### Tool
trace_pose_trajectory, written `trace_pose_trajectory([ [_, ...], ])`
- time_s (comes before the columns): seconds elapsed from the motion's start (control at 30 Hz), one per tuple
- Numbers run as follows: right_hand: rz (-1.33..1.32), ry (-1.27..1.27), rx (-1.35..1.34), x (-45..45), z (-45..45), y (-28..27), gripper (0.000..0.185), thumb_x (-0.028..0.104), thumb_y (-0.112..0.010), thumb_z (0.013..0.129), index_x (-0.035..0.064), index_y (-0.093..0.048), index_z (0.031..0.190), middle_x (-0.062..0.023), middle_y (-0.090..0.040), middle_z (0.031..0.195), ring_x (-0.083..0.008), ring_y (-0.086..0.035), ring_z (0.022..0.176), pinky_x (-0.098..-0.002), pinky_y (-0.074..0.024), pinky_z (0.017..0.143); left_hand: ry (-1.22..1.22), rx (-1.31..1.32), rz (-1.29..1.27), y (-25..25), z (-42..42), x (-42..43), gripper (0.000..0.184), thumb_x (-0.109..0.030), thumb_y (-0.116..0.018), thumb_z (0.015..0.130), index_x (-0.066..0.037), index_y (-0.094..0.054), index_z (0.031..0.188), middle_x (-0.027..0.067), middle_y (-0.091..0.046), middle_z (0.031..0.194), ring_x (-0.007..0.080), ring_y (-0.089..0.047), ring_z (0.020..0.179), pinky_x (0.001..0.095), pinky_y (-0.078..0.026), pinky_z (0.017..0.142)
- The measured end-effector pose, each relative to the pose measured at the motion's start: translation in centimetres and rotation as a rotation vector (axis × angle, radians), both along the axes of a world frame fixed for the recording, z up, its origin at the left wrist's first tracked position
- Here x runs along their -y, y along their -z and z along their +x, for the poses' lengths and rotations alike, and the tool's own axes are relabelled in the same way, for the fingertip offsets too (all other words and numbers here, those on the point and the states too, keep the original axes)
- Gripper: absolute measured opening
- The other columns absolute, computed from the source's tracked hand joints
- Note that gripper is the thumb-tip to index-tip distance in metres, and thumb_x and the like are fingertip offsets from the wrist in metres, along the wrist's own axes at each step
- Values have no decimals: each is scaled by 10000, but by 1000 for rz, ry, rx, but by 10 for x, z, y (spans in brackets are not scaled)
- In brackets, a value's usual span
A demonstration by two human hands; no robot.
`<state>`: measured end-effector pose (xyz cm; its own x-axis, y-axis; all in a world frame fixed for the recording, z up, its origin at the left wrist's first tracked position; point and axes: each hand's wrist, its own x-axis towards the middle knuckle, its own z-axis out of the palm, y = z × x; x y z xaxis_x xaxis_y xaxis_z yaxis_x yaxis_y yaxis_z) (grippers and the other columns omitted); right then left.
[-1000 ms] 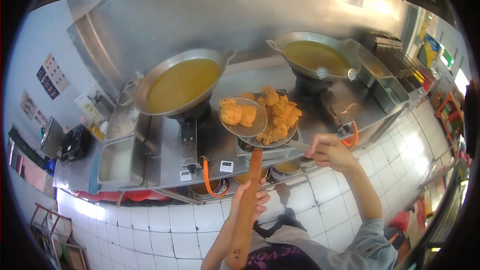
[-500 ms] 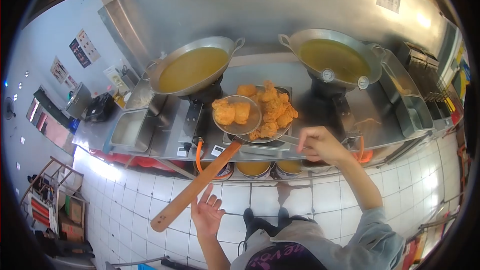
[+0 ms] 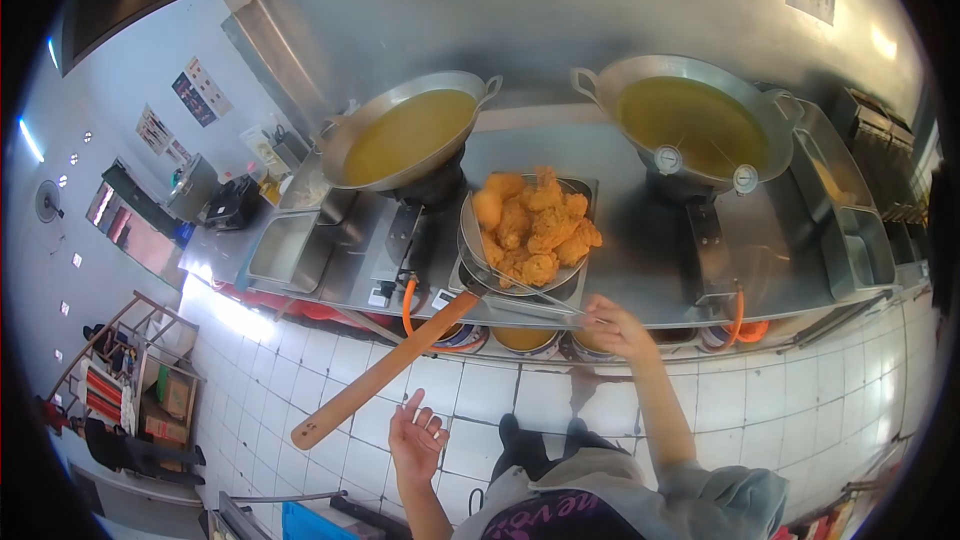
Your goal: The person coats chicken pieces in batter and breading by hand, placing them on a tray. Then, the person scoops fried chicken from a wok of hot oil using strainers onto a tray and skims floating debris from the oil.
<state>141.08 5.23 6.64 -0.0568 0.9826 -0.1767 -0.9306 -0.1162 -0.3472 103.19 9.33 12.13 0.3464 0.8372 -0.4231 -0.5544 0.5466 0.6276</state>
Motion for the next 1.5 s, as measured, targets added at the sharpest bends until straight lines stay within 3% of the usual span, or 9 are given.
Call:
trace_pose_trajectory([
  [0.27,54,-66,-263,9,2,19,128,72,-421,963,100,-516,1044,8,-364,648,-4,-245,415,-138,-207,316,65,-31,-14,14,21,1,454,-389,-408,957,-58,-467,1263,-8,-565,781,133,-555,712,316,-474,665],
  [0.53,136,-102,263,13,-11,-6,344,162,-418,987,165,-359,1327,55,-253,628,-23,-203,459,-159,-183,365,75,-131,-28,27,29,-2,409,-357,-432,940,-81,-500,1234,-16,-569,795,120,-544,701,316,-472,695],
  [0.77,108,-117,697,6,-22,-41,344,180,-377,1003,159,-325,1343,58,-248,605,-27,-217,452,-188,-204,389,75,-217,3,28,29,-3,404,-344,-444,938,-79,-505,1237,-25,-580,799,115,-556,695,311,-479,706],
  [1.03,207,-109,770,2,-26,-45,308,186,-382,1004,155,-356,1309,70,-239,588,-36,-217,444,-198,-200,401,-129,-647,505,-16,17,-4,612,-341,-500,933,-174,-187,1432,160,-406,1346,260,-505,1102,418,-451,899],
  [1.17,94,-75,963,9,-26,-68,307,165,-393,999,147,-377,1305,71,-261,575,-31,-238,446,-206,-208,397,-236,-732,766,-43,9,-11,681,-330,-520,929,-143,-137,1459,156,-413,1345,254,-525,1106,356,-475,871],
  [1.2,125,-30,1018,10,-23,-67,312,155,-396,996,147,-380,1308,69,-271,568,-27,-250,449,-211,-211,394,-243,-657,782,-47,5,-13,641,-172,-545,910,-87,-204,1447,137,-483,1259,200,-526,1077,316,-458,877],
  [1.3,87,43,1063,20,-25,-81,321,142,-430,980,144,-429,1301,62,-333,553,-25,-299,465,-214,-247,410,-121,-663,878,-43,-10,-29,588,-120,-523,921,-55,-235,1430,122,-505,1224,179,-522,1074,287,-426,905],
  [1.4,50,336,1678,22,-35,-102,286,150,-522,927,114,-547,1210,-15,-429,577,-68,-346,502,-232,-309,479,-60,-663,884,-26,-26,-54,560,-103,-533,912,-54,-275,1407,115,-521,1205,165,-541,1024,270,-441,857],
  [1.5,97,496,1945,17,-56,-134,284,127,-527,911,94,-552,1192,-72,-494,633,-110,-398,531,-262,-361,517,36,-609,1002,-10,-51,-90,557,-140,-570,899,-80,-312,1389,130,-527,1207,171,-566,1006,266,-478,818],
])
